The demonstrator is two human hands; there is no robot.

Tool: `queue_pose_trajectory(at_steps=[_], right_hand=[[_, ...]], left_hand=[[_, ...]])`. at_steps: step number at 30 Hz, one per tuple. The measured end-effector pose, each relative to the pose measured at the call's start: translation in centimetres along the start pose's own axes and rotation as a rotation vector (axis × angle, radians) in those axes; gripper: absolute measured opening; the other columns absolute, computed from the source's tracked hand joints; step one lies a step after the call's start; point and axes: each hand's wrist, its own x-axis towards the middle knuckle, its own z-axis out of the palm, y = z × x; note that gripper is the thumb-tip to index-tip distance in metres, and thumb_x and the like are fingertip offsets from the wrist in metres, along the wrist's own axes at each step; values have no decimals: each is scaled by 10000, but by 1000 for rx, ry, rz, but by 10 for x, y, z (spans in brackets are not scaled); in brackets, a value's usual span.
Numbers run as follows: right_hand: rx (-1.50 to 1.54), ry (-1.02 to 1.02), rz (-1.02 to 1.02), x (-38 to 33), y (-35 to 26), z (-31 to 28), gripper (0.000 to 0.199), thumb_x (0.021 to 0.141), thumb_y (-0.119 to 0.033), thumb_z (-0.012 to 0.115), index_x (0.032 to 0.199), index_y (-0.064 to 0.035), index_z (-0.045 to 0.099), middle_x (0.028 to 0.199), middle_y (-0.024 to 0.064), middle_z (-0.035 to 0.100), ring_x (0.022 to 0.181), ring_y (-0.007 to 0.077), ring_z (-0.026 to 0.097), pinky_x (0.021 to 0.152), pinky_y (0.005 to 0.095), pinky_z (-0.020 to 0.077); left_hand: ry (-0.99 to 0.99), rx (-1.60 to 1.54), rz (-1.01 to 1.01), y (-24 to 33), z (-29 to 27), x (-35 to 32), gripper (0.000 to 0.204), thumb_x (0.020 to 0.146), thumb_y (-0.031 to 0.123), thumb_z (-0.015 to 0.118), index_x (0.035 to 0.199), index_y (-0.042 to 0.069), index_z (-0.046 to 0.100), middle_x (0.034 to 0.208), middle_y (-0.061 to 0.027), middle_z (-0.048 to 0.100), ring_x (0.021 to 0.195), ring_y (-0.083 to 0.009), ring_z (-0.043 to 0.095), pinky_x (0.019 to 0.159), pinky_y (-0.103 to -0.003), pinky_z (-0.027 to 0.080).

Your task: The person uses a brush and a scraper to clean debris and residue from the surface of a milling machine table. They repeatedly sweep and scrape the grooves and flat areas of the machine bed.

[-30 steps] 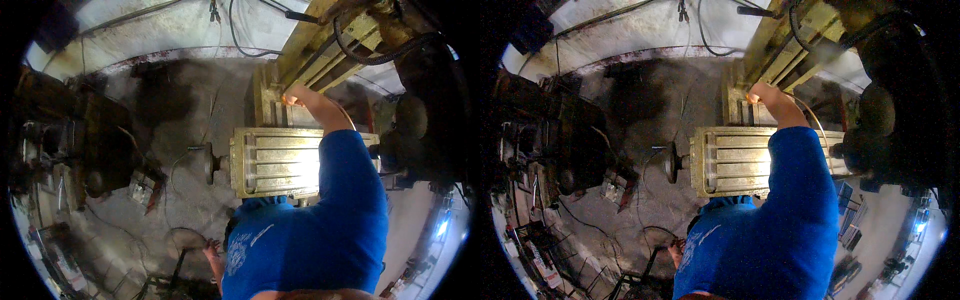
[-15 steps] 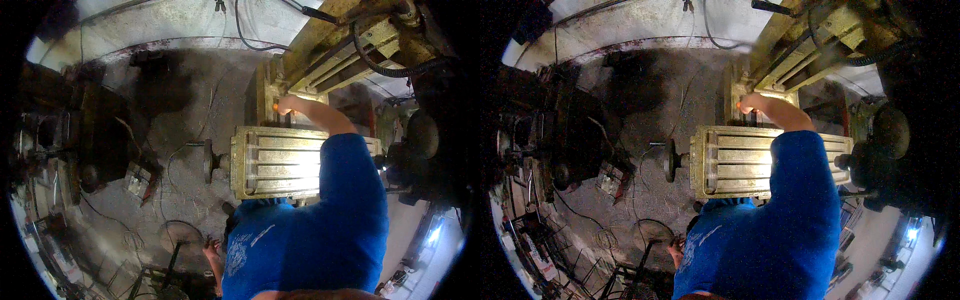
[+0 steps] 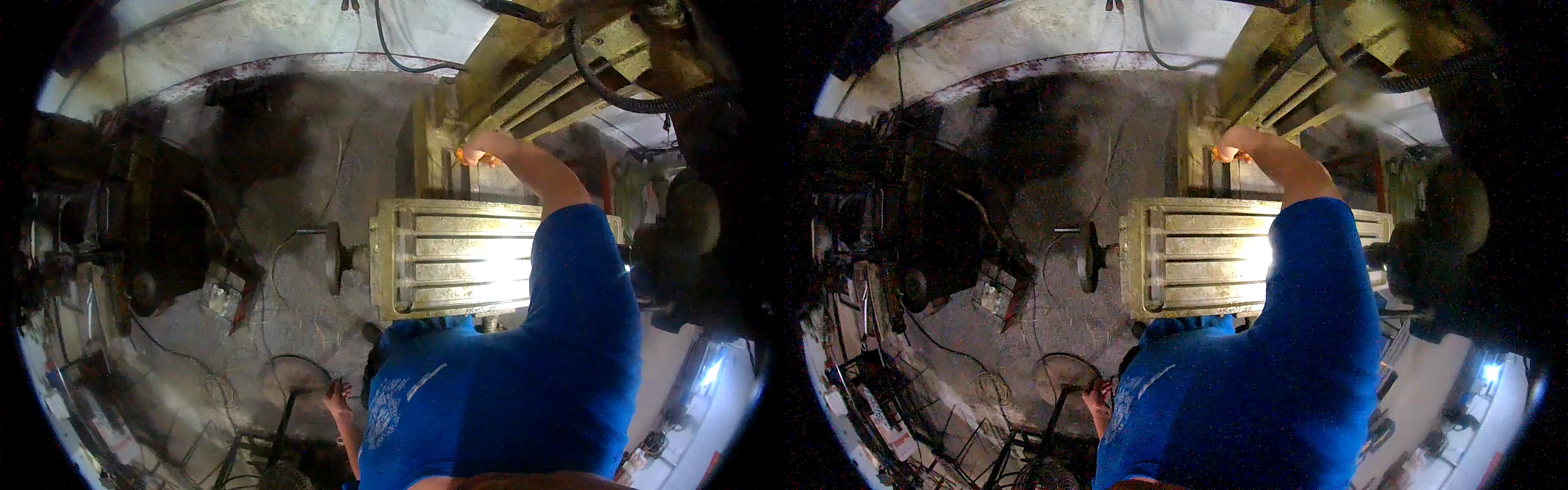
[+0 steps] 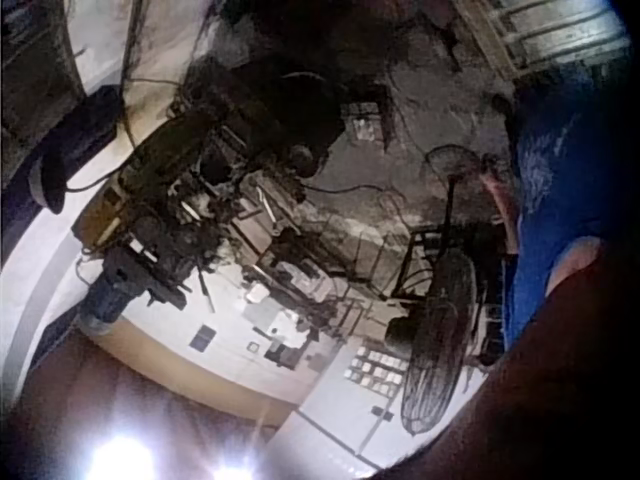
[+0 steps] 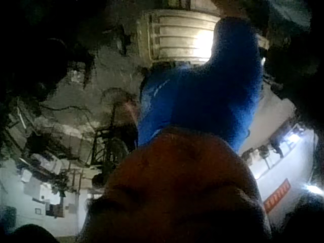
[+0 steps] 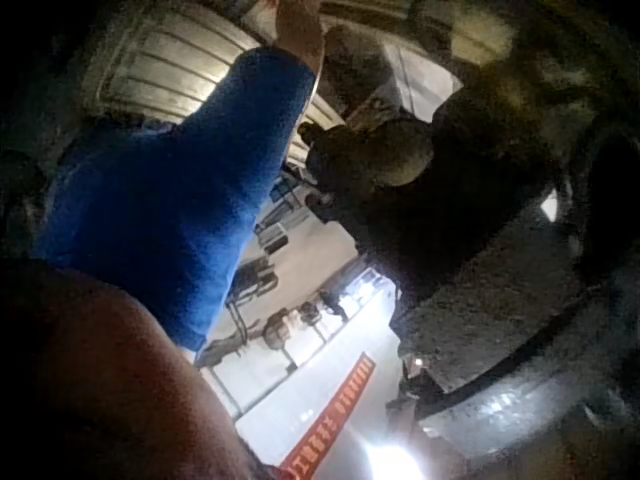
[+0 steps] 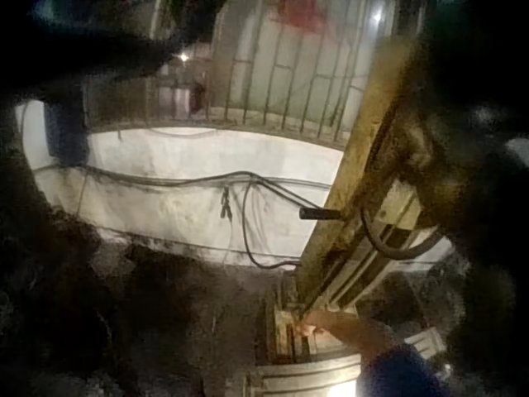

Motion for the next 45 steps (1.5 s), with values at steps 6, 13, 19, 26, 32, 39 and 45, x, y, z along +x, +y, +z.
queue_pose_trajectory(at_steps=[6,13,19,26,32,39,45], right_hand=[[-232,49,27,-18,-2,-21,139,704,-150,527,766,-51,602,709,121,574,654,253,564,597,412,436],[-112,-245,-85,-50,-24,7,189,701,-153,439,665,-19,568,543,98,514,424,166,462,402,330,391],[-13,-39,-164,-25,-41,17,242,690,-203,422,609,-27,566,581,115,584,412,172,465,381,329,367],[204,415,-395,-135,-88,49,183,671,-173,478,593,-33,565,533,82,571,377,179,471,330,317,329],[231,638,-353,-246,-115,149,225,625,-193,515,686,-1,615,557,95,593,543,219,601,542,316,471],[193,773,-367,-278,-88,261,242,642,-211,478,692,-10,603,610,120,603,623,258,608,600,349,484],[250,894,-420,-293,-69,353,295,600,-273,529,759,-45,628,680,190,603,671,330,607,628,387,492]], left_hand=[[30,-32,-95,-27,-11,10,320,815,142,564,1048,-71,514,806,-168,621,621,-211,602,522,-289,457],[-349,-492,-296,-70,-43,32,301,806,100,569,1050,-66,507,762,-176,611,581,-212,591,444,-278,449],[-107,-264,-209,-51,-36,12,334,815,104,561,1091,-71,493,760,-170,617,578,-209,603,466,-279,458],[-144,-114,31,-45,-39,0,244,823,84,525,1031,-42,514,787,-168,624,634,-215,616,548,-282,473],[-116,-20,216,-77,-78,0,259,814,74,525,1046,-38,502,792,-174,622,632,-211,608,526,-269,461],[-174,111,172,-96,-112,-1,279,806,114,560,1034,-41,517,771,-158,620,606,-187,578,492,-273,433],[-310,398,210,-76,-108,-14,297,800,152,589,1018,-42,534,753,-141,619,597,-169,558,481,-282,418]])
